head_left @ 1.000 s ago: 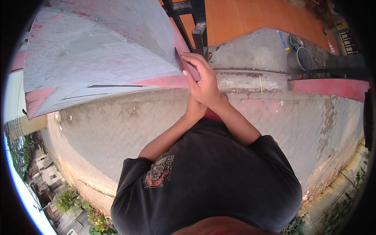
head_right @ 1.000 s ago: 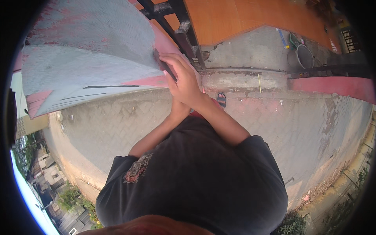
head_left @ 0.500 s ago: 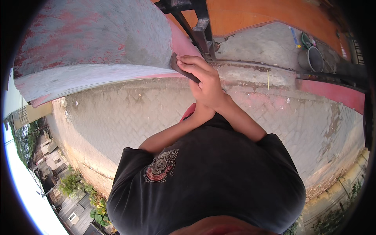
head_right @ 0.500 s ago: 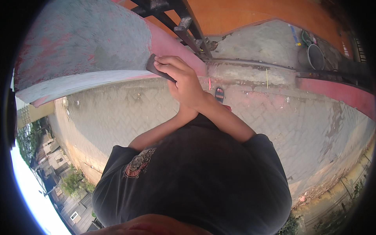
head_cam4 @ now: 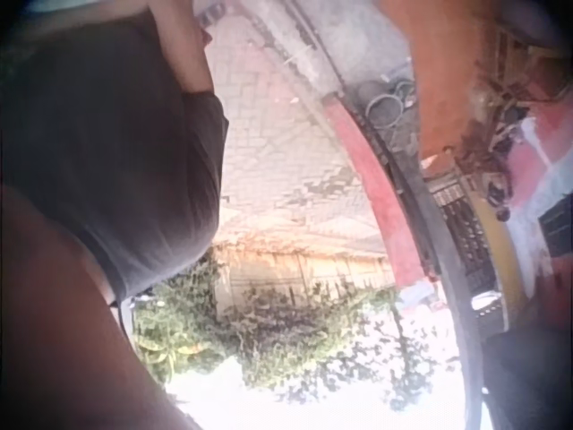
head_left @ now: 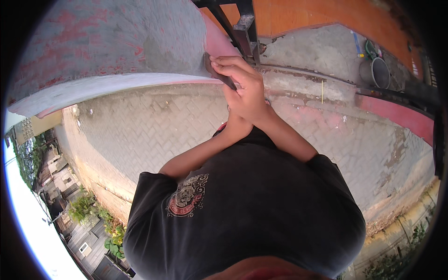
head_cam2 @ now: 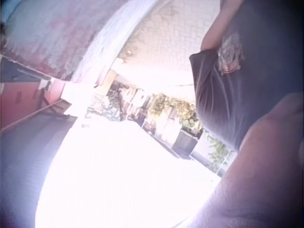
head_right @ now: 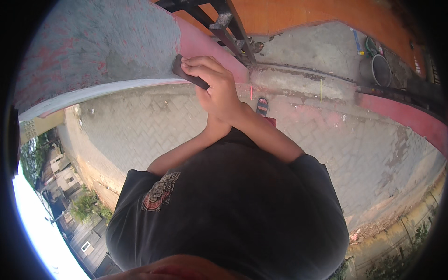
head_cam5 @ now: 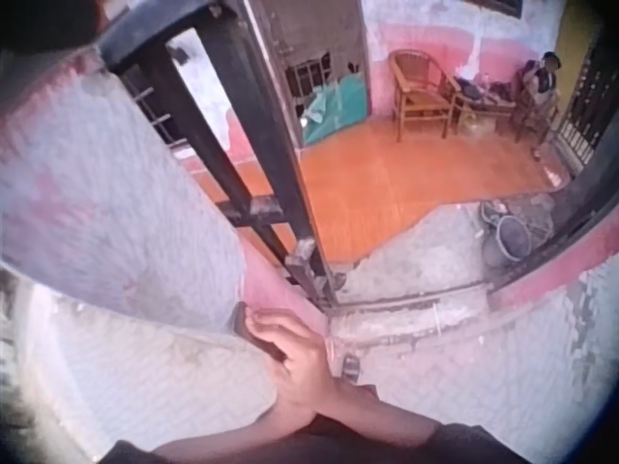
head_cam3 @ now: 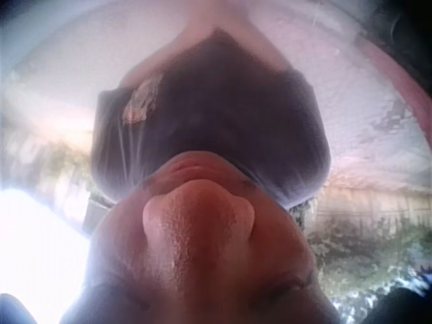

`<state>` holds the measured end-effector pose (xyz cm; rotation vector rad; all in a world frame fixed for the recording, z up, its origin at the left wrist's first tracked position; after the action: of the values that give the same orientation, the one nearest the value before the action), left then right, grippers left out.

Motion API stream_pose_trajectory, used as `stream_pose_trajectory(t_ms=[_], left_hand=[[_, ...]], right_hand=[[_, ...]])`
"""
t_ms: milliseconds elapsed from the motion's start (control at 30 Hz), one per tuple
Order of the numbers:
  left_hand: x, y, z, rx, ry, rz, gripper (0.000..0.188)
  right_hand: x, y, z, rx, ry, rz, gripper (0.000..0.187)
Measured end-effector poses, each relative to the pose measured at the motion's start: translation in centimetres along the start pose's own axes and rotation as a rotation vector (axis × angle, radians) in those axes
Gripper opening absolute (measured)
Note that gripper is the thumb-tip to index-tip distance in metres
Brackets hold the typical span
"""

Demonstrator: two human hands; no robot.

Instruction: The person uses a metal scraper to remove old paint from a vertical concrete pillar. They repeatedly scrape the surface, focusing on edges and corners, and occasionally pause to reposition the tool. The work continues throughout the clip with consistent hand movements.

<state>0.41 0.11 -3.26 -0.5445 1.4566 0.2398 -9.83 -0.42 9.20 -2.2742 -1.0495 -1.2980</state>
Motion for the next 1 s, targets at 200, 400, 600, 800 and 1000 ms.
stream_pose_trajectory(t_ms=[200, 400, 600, 800, 1000], left_hand=[[-2.2, -0.8, -0.5, -0.078, 0.103, 0.012, 0.036], [-1.7, -0.6, -0.8, -0.060, 0.011, -0.002, 0.032], [-1.3, -0.6, -0.4, -0.116, 0.005, 0.024, 0.028], [-1.4, -0.7, -0.9, -0.081, -0.033, 0.017, 0.028], [-2.8, -1.0, -2.4, -0.035, -0.128, 0.122, 0.024]], right_hand=[[-0.4, 0.2, -0.5, 0.017, 0.016, -0.031, 0.046], [-0.1, -0.1, -0.8, -0.005, 0.003, -0.001, 0.046], [-0.2, -0.1, -0.8, 0.006, 0.030, -0.028, 0.045], [-1.0, -0.3, -1.2, -0.005, 0.080, -0.082, 0.046], [-1.6, -0.2, -1.8, -0.029, 0.106, -0.055, 0.047]])
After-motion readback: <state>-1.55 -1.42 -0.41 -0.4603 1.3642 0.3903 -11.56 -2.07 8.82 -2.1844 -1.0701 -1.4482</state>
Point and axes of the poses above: each hand's wrist, its own z-axis away from the middle knuckle, its own y-axis out of the palm, x = y × z, the point moved 8 cm from there along -z, towards the middle knuckle, and after that the axes turned 2 degrees about y, right-handed, at the moved point
